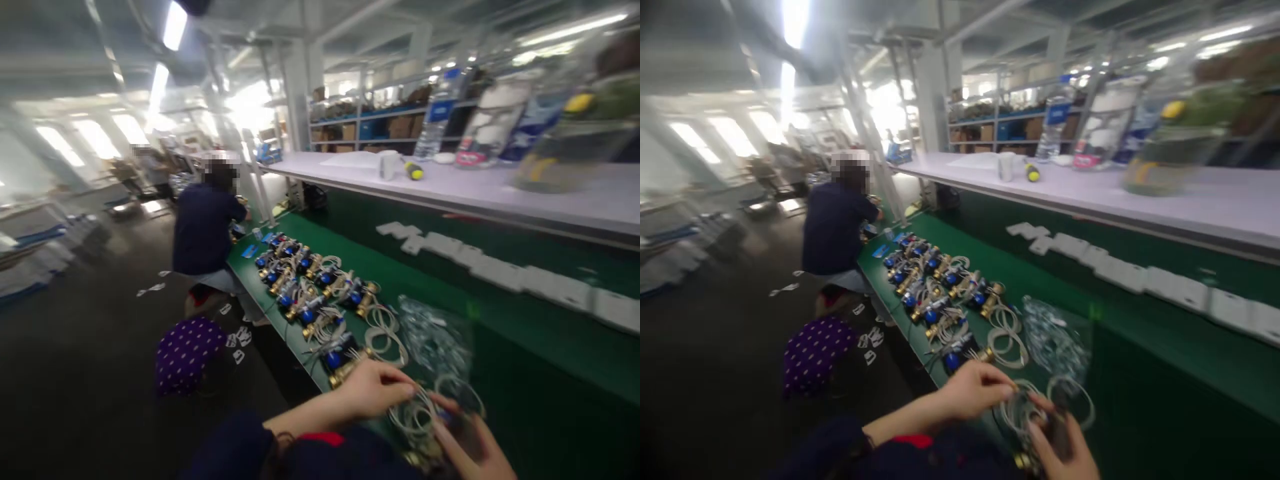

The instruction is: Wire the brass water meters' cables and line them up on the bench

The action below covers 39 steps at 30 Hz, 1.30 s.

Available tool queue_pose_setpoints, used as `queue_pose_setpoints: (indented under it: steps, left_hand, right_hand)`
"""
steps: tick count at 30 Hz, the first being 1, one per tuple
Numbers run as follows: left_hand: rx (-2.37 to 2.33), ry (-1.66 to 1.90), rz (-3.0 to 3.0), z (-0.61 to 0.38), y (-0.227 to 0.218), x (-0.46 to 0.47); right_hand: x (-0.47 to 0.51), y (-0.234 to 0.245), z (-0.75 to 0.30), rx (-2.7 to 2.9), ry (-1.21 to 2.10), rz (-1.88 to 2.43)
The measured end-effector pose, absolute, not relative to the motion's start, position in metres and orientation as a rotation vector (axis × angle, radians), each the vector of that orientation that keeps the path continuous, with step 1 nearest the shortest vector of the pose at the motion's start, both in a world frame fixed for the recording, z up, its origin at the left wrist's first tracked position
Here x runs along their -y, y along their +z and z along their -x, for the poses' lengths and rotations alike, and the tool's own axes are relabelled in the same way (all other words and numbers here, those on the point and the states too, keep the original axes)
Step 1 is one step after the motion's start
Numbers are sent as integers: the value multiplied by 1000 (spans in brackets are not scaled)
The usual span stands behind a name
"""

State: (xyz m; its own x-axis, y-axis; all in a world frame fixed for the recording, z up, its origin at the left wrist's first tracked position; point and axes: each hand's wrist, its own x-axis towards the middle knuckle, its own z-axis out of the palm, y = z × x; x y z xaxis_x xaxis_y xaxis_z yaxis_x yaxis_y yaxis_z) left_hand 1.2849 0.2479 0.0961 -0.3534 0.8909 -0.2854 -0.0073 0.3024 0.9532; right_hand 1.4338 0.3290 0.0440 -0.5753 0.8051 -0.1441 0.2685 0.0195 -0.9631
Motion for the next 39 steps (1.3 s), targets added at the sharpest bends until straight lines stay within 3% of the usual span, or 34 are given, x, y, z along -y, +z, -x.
queue_pose_setpoints:
  steps: [7, 15, 24, 39]
  left_hand:
    - [-1705, 1030, -1066, -1277, 118, -241]
    - [-1769, 1110, -1233, -1278, 126, -239]
    - [-1787, 978, -1449, -1287, 135, -238]
    - [-1751, 960, -1480, -1285, 131, -236]
  right_hand:
    - [-318, 94, -1419, 1607, 1400, 964]
    - [-309, 85, -1453, 1936, 1741, 886]
    - [-303, 88, -1450, 2026, 1660, 750]
    - [-300, 96, -1447, 1985, 1864, 747]
